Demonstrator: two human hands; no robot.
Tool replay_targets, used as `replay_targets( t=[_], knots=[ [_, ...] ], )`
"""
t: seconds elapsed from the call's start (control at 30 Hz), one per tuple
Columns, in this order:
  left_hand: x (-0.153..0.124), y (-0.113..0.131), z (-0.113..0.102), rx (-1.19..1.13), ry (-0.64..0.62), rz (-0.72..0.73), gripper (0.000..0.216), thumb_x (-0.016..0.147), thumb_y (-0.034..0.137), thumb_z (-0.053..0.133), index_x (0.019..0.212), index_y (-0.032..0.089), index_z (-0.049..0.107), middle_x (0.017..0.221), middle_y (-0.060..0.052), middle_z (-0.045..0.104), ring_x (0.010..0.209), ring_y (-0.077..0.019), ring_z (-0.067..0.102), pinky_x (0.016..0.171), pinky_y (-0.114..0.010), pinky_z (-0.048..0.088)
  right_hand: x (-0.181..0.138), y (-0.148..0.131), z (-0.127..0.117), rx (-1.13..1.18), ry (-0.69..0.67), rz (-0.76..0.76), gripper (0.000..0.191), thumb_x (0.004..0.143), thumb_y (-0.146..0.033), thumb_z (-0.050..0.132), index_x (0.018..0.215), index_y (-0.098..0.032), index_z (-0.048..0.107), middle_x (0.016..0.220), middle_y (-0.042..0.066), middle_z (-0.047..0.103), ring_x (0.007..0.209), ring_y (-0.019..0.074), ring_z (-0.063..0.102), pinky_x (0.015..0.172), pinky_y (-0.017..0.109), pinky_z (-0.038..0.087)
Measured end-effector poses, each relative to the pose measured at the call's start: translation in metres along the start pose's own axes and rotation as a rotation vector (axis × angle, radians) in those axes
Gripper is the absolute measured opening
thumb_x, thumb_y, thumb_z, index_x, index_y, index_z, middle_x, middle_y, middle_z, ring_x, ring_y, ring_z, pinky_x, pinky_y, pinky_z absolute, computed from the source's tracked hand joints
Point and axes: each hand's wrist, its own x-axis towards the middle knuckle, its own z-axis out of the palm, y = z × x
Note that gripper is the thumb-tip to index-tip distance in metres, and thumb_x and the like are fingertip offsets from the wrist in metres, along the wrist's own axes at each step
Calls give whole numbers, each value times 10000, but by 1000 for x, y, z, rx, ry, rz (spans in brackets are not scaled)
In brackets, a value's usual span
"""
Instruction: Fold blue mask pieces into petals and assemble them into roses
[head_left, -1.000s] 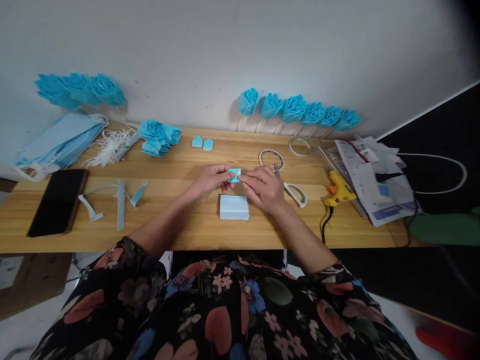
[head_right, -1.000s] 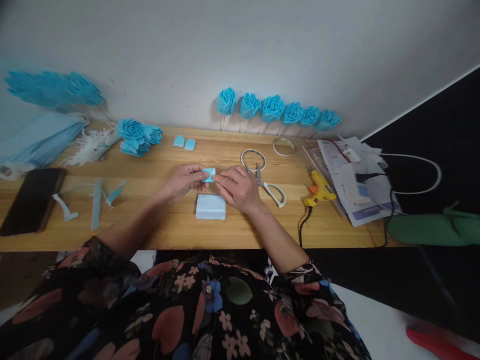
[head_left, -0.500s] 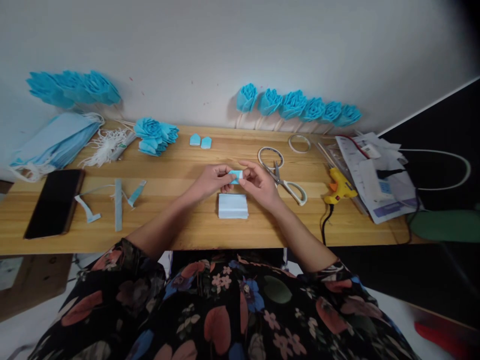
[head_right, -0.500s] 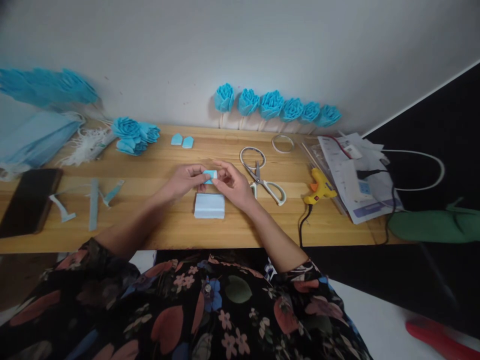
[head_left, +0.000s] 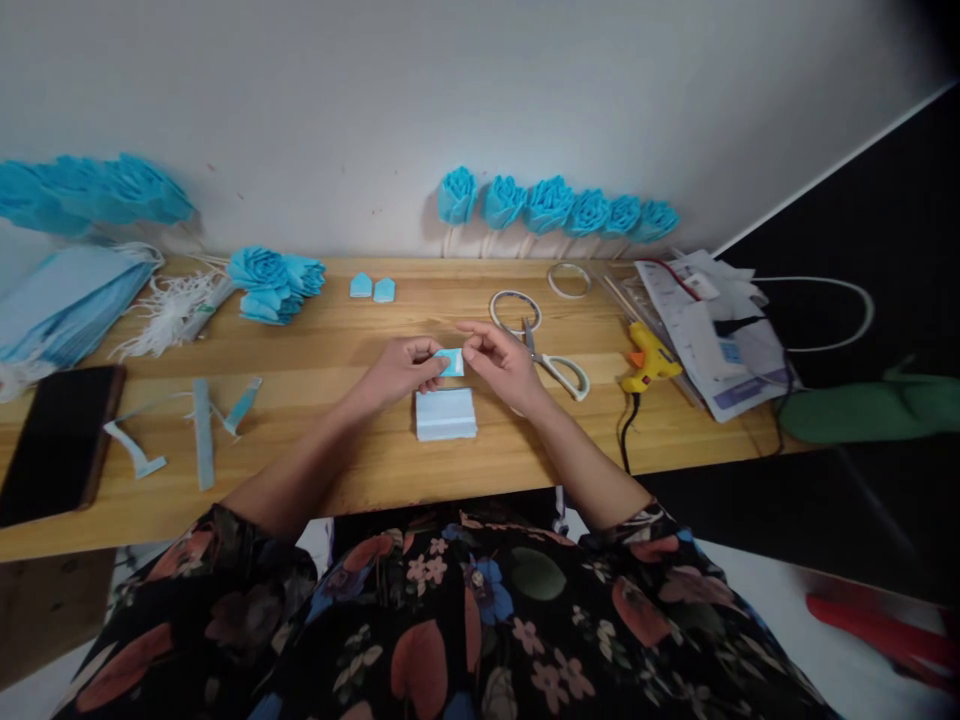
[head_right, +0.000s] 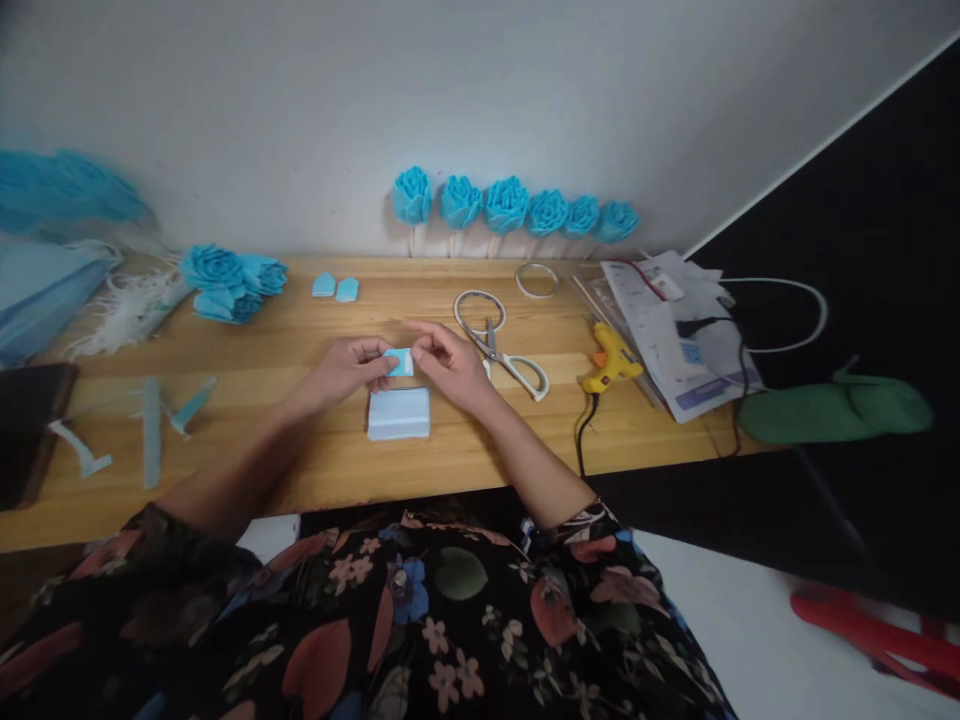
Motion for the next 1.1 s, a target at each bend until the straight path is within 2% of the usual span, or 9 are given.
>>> replay_targets(
  t=[0.13, 0.2, 0.33, 0.5, 0.73, 0.93, 1.1],
  knots=[
    [-1, 3, 0, -12, 38, -22, 151, 796, 208, 671, 684, 159, 581, 548, 29, 606, 473, -65, 527, 506, -181, 426, 3, 0, -33, -40, 344, 36, 326, 935, -388, 527, 1207, -235, 621, 857, 20, 686, 750, 138, 645, 640, 269, 520],
    [-2, 4, 1, -22, 51, -24, 162, 797, 218, 668, 677, 158, 578, 553, 28, 610, 472, -64, 522, 510, -184, 427, 0, 2, -51, -116, 447, 79, 302, 922, -366, 538, 1165, -225, 646, 848, 26, 700, 712, 144, 642, 605, 272, 510],
    [-3, 5, 2, -20, 45, -14, 175, 792, 241, 678, 676, 156, 579, 544, 30, 604, 467, -64, 518, 503, -183, 424, -12, 12, -70, -369, 378, 123, 212, 877, -301, 582, 996, -189, 716, 895, 49, 738, 762, 171, 660, 706, 322, 530],
    [-2, 4, 2, -18, 51, -10, 190, 790, 255, 684, 677, 155, 570, 549, 32, 606, 461, -58, 518, 500, -179, 427, -18, 24, -65, -594, 261, 62, 192, 881, -281, 590, 975, -196, 735, 941, 64, 747, 824, 188, 667, 764, 331, 511],
    [-1, 3, 1, -20, 47, -12, 181, 793, 254, 689, 684, 158, 581, 553, 25, 613, 468, -63, 523, 507, -185, 430, -13, 26, -62, -722, 243, 96, 165, 884, -278, 581, 896, -207, 730, 878, 62, 743, 797, 201, 657, 739, 321, 479],
    [0, -1, 1, -40, 37, 2, 229, 789, 310, 712, 682, 163, 573, 550, 27, 611, 461, -63, 523, 494, -182, 423, -11, 35, -63, -696, 303, 167, 168, 866, -298, 558, 841, -204, 694, 834, 60, 737, 757, 206, 650, 714, 325, 476],
    [1, -1, 2, -60, 49, 4, 221, 800, 300, 699, 682, 161, 575, 546, 32, 603, 464, -61, 522, 496, -180, 419, -14, 30, -60, -404, 407, 213, 199, 870, -343, 567, 868, -183, 685, 793, 40, 727, 678, 173, 639, 655, 301, 489]
  ],
)
